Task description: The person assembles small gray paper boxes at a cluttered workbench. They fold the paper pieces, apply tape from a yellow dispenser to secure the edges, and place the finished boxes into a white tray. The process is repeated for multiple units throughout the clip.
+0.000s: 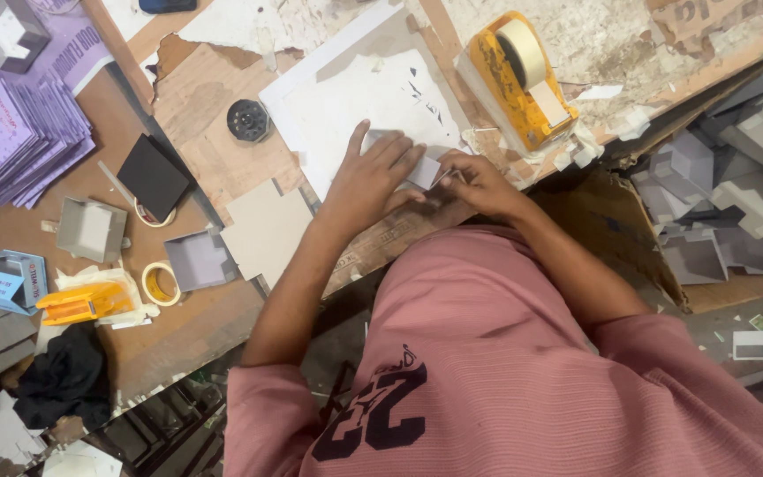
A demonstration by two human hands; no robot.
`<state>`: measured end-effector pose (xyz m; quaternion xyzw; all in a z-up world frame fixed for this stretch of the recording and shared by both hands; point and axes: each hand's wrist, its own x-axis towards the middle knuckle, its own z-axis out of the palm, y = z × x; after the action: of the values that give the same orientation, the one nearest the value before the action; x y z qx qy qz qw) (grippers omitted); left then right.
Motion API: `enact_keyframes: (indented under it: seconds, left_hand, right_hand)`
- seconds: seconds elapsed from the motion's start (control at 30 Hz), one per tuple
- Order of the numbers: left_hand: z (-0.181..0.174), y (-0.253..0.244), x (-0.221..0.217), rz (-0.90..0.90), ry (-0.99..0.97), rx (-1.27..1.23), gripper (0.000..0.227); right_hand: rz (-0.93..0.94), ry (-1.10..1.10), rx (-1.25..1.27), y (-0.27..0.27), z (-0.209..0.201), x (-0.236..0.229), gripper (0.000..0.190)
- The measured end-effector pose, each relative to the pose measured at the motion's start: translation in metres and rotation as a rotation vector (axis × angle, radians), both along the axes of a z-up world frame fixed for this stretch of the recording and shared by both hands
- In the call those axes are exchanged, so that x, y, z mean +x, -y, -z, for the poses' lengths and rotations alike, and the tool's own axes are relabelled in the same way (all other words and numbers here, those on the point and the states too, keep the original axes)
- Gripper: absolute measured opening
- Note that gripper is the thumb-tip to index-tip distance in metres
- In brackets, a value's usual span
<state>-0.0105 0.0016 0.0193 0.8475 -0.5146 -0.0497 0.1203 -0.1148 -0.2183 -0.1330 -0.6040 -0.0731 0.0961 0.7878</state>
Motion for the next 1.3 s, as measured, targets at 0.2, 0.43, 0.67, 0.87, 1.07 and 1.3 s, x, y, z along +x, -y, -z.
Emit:
enact_keyframes:
  seconds: [0.2,0.43,0.67,0.87,1.07,1.3]
  left_hand:
    - [-0.004,0.007,0.009,0.064,-0.151,0.007,0.06]
    - [-0.004,0.011,0.011,0.031,-0.219,-0.064,0.058]
    - [0.0,0.01,0.008,-0.015,-0.211,-0.09,0.054]
    - [0.003,0.006,0.005,-0.012,-0.222,-0.116,0.052]
    - [0.003,0.007,0.005,-0.005,-0.216,-0.1,0.053]
    - [0.004,0.007,0.006,0.017,-0.216,-0.084,0.053]
  right_hand:
    - [-0.015,-0.144,0.116,-0.008,0.016,0.002,0.013]
    - [0.008,-0.26,0.215,-0.005,0.027,0.008,0.017]
    - [-0.018,-0.178,0.274,-0.007,0.028,0.017,0.024]
    - [-0.017,-0.229,0.219,-0.004,0.035,0.017,0.027]
    - [-0.046,-0.187,0.218,0.0,0.042,0.02,0.02]
    - [-0.126,-0.177,0.249,0.005,0.038,0.025,0.018]
